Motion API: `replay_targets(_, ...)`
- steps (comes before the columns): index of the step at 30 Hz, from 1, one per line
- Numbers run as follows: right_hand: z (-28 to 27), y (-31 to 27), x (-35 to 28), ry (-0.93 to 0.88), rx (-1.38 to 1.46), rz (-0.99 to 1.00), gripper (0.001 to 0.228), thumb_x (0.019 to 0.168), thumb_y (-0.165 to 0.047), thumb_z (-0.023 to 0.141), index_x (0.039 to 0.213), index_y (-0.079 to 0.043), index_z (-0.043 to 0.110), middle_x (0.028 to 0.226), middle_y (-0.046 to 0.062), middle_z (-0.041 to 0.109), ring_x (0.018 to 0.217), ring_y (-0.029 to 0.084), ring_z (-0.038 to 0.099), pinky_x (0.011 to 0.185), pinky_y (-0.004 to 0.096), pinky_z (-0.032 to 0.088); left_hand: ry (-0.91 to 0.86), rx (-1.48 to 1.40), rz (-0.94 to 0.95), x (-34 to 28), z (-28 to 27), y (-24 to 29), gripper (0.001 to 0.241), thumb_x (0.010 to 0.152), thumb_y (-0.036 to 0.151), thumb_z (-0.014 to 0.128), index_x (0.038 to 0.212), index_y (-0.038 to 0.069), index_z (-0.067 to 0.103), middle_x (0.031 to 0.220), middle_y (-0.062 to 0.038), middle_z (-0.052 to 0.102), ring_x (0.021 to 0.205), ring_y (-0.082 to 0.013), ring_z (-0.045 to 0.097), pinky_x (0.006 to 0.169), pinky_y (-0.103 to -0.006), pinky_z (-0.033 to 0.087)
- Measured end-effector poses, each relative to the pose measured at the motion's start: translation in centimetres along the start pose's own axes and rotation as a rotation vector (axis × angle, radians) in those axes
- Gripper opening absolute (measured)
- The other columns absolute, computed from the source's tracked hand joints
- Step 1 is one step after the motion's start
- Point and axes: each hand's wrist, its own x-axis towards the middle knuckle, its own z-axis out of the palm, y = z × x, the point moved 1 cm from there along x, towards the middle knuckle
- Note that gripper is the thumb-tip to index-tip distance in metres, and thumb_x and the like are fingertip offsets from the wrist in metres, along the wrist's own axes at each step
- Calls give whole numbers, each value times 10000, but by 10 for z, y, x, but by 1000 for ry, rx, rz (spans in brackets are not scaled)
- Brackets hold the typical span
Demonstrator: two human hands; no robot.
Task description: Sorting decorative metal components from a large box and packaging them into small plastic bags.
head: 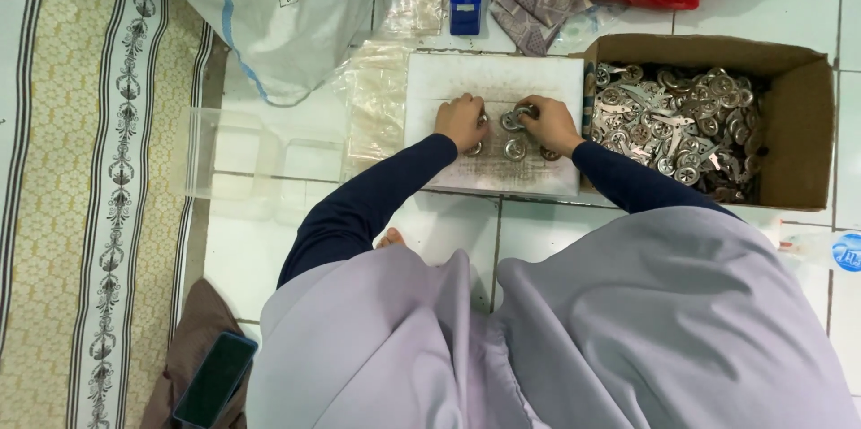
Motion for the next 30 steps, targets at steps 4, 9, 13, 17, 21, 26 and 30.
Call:
replay_targets(4,-14,-28,-10,6,-116,-12,301,970,-181,678,1258,-107,725,1066,197,754,973,373,742,804,460,621,-25,69,156,-18,-14,25,311,938,287,688,1169,84,638,1137,-142,620,1096,-337,651,894,-456,476)
replay_targets(9,-16,-27,-9,6,-179,-62,284,978,-182,685,1240,-81,722,1079,183,701,1014,376,723,860,466,606,41,300,427,-19,16,28,305,980,318,667,1208,116,681,1211,-119,618,1153,-294,618,928,-431,450)
replay_targets(13,-12,0,-4,-4,-69,-28,289,956,-167,727,1220,-49,738,1051,199,726,1016,398,722,858,479,597,105,339,460,-14,33,23,251,975,313,661,1143,134,711,1180,-104,642,1132,-280,622,908,-426,449)
replay_targets(17,-19,35,1,29,32,26,287,912,-235,771,1159,-89,774,995,191,759,1023,424,711,871,519,576,178,337,497,-10,40,19,222,935,324,691,1069,148,712,1158,-94,642,1115,-280,623,894,-433,458)
replay_targets(21,-26,62,1,26,-33,22,294,835,-219,793,1116,-132,781,923,136,776,963,388,731,828,494,574,272,312,515,-19,37,29,329,936,327,689,1243,210,667,1283,-106,626,1195,-315,615,900,-482,448)
replay_targets(26,-36,36,-21,-1,-210,4,308,878,-166,758,1182,-116,757,997,140,781,972,353,743,825,475,600,406,373,719,-6,81,16,226,922,311,638,1114,218,715,1186,-65,656,1148,-271,613,877,-449,457)
replay_targets(30,-40,15,-32,14,-429,-101,311,918,-188,732,1219,-113,745,1137,149,747,1028,346,734,896,459,574,391,382,726,-1,83,11,189,901,310,694,1047,204,749,1116,-74,700,1102,-274,647,881,-475,462)
